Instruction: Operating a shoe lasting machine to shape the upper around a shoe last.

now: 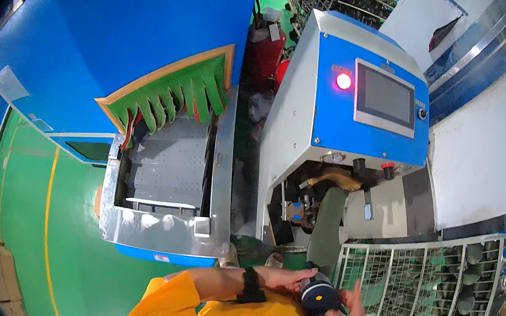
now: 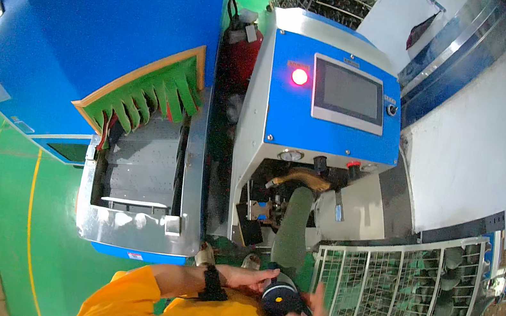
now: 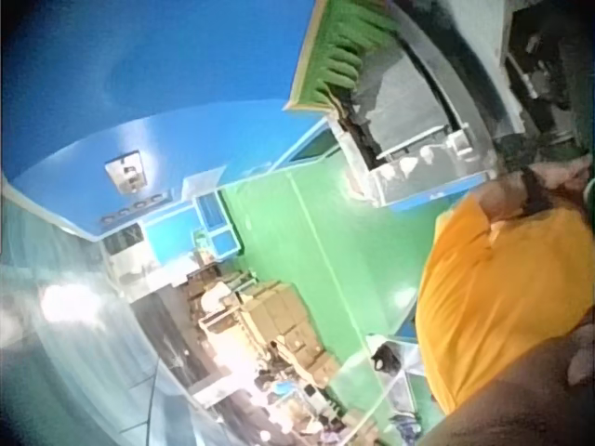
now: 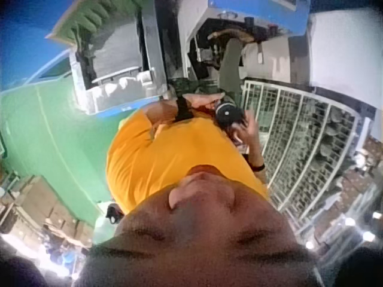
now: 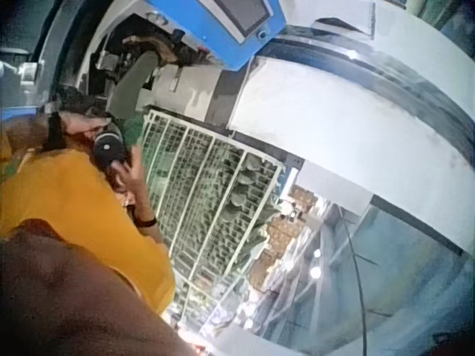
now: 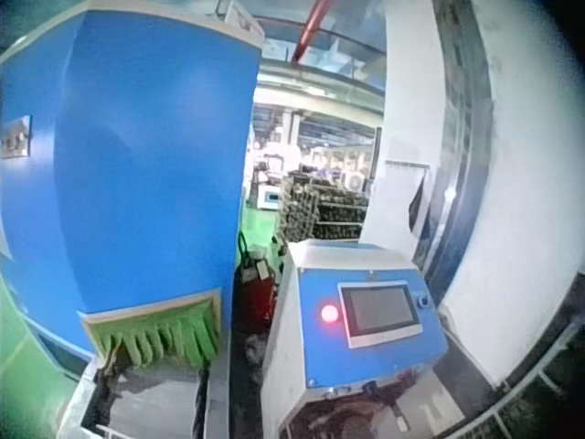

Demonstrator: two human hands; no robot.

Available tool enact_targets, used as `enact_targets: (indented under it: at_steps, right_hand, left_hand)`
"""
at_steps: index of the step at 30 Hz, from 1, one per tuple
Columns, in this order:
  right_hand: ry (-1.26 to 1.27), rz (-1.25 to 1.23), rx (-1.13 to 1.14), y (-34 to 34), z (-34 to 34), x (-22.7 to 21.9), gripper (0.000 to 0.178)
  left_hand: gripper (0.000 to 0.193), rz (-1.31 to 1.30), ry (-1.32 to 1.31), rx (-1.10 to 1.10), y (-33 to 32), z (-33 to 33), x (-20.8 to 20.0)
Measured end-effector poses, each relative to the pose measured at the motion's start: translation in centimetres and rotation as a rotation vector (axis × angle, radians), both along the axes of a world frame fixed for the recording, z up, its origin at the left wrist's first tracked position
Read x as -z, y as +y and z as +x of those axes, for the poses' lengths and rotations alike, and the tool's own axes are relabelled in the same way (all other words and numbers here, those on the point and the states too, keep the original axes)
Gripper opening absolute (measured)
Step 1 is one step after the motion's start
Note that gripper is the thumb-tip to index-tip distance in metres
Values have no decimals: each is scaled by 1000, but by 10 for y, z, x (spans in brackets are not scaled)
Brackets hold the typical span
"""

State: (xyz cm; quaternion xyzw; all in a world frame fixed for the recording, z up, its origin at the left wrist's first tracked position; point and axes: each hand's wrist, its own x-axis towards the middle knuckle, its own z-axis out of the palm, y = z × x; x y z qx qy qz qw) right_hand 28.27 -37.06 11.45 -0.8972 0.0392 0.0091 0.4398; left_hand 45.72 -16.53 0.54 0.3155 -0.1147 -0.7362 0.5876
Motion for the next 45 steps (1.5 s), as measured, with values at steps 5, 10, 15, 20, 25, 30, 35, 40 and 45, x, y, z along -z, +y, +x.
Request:
enact_targets:
  at_steps: [5, 10, 15, 20, 25, 30, 35, 40, 45]
  right_hand:
    - [345, 778, 425, -19, 86, 66, 69]
    - [242, 1412, 529, 46, 142, 78, 58]
    - [51, 961, 412, -30, 60, 29, 88]
    - [12, 302, 511, -140, -89, -56, 90]
    - [-314, 15, 1125, -189, -219, -128, 91]
    - [-424, -324, 1559, -236, -319, -178, 90]
    - [-278, 208, 1645, -354, -411, -194, 80]
    - [5, -282, 1483, -445, -420, -145, 63]
    - [291, -105, 1393, -437, -403, -185, 83]
  left_hand:
    - [76, 130, -165, 42, 16, -11, -32]
    - [64, 336, -576, -95, 63, -22, 62]
    - [41, 472, -500, -321, 92, -15, -49]
    - [42, 488, -1077, -11, 50, -18, -90]
    - [42, 530, -1203, 105, -35, -25, -73]
    - [47, 539, -779, -125, -98, -63, -90]
    - [53, 609, -361, -252, -152, -100, -133]
    - [76, 547, -814, -382, -146, -71, -27]
    - [74, 690, -884, -330, -171, -94, -67]
